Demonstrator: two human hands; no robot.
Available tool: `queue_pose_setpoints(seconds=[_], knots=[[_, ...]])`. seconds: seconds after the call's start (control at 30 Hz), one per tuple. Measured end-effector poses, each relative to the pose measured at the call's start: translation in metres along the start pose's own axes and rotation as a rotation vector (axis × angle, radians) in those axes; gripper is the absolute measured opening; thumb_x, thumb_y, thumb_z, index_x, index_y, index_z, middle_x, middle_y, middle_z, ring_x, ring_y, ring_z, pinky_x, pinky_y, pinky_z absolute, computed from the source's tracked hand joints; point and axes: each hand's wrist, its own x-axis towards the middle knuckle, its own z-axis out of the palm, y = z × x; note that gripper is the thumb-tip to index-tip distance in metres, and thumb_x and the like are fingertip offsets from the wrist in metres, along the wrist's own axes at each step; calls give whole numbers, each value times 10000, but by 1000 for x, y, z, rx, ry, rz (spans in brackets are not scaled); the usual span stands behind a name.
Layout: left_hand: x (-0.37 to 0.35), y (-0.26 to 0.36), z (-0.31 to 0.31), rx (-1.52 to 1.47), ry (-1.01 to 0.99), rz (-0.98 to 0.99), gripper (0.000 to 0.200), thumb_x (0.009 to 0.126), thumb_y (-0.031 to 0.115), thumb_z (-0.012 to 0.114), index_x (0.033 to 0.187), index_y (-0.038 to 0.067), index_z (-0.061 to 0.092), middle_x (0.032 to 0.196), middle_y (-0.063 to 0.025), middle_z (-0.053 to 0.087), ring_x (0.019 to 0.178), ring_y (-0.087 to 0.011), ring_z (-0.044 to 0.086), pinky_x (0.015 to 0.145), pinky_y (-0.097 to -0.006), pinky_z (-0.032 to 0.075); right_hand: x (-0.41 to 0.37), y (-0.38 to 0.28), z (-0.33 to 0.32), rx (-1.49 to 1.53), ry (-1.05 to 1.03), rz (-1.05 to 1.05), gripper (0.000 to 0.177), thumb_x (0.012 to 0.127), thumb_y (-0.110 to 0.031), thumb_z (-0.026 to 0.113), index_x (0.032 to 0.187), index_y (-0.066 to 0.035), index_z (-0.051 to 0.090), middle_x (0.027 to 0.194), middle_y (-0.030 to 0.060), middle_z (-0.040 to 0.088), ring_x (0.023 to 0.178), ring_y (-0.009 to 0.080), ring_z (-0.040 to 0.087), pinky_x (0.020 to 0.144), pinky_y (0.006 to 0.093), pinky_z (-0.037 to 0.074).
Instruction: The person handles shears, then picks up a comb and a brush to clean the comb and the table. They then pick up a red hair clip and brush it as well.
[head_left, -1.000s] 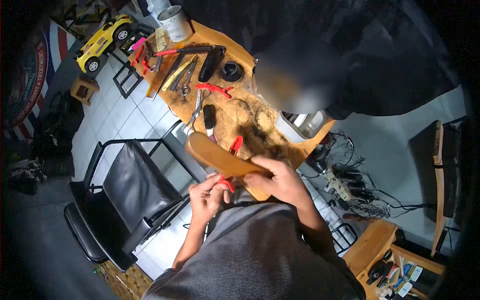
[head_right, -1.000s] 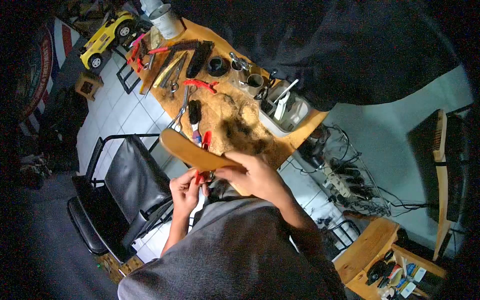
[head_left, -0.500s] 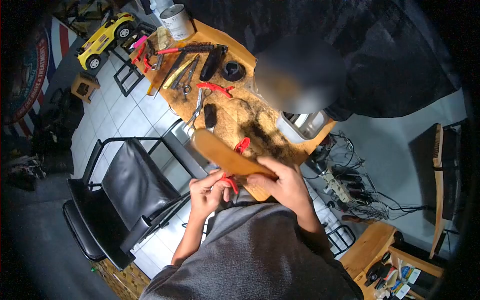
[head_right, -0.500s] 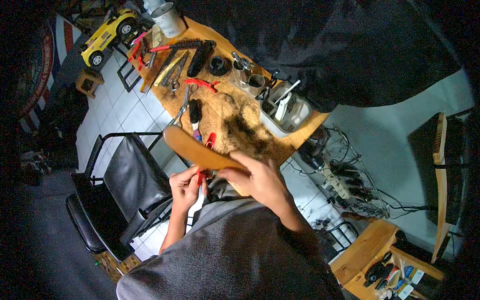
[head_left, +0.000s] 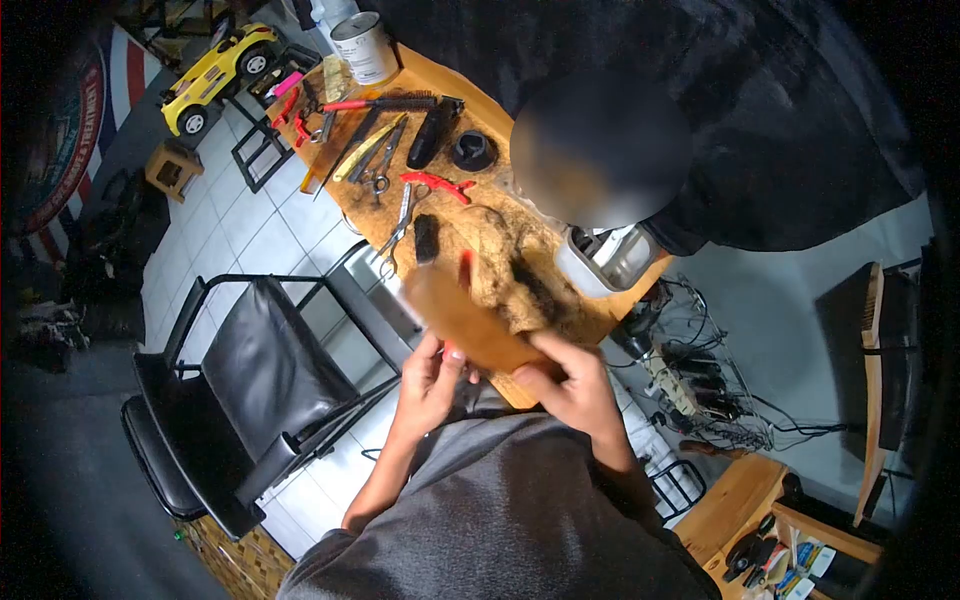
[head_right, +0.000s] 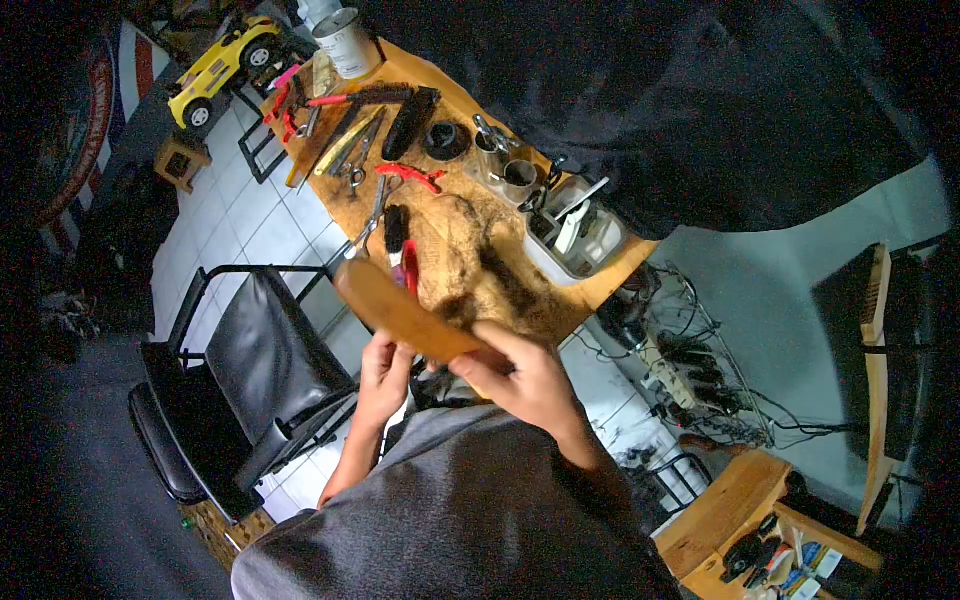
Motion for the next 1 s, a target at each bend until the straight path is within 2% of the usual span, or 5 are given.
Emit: queue_pose_setpoints(seconds=[0.2, 0.27, 0.4, 0.67, 1.0], knots=[[-2, 15, 9, 247, 21, 70, 192, 927, 70, 519, 1065, -58, 556, 805, -50, 546, 628, -98, 552, 588, -242, 456, 19, 0, -2, -235, 201, 36, 398, 753, -135, 764, 1052, 73, 606, 875, 155, 680, 787, 133, 643, 717, 281, 504], [-4, 11, 8, 190, -6, 48, 218, 949, 103, 487, 1093, -52, 539, 823, -62, 549, 623, -108, 552, 599, -241, 453, 23, 0, -6, -333, 319, -126, 407, 748, -217, 769, 1034, 29, 617, 867, 195, 662, 775, 290, 674, 681, 325, 507], [-2, 11, 12, 2, -30, -2, 286, 991, 172, 393, 1155, -39, 494, 853, -83, 560, 677, -133, 557, 662, -262, 457, 24, -6, -5, -227, 494, -82, 355, 797, -155, 727, 1072, 25, 592, 855, 148, 667, 730, 200, 654, 677, 294, 499], [-1, 8, 5, -118, -118, -81, 423, 1008, 329, 307, 1172, -35, 446, 831, -104, 547, 709, -157, 523, 687, -277, 428, 10, -5, -9, 4, -223, 182, 319, 834, -210, 698, 1005, 40, 598, 812, 109, 635, 758, 87, 560, 711, 261, 465], [-1, 13, 5, -210, -166, -122, 433, 1015, 306, 298, 1138, -53, 507, 809, -72, 536, 747, -139, 512, 741, -273, 408, 21, -3, -19, -9, 256, 48, 278, 851, -173, 669, 1046, 12, 598, 783, 82, 640, 679, 97, 539, 646, 260, 464]])
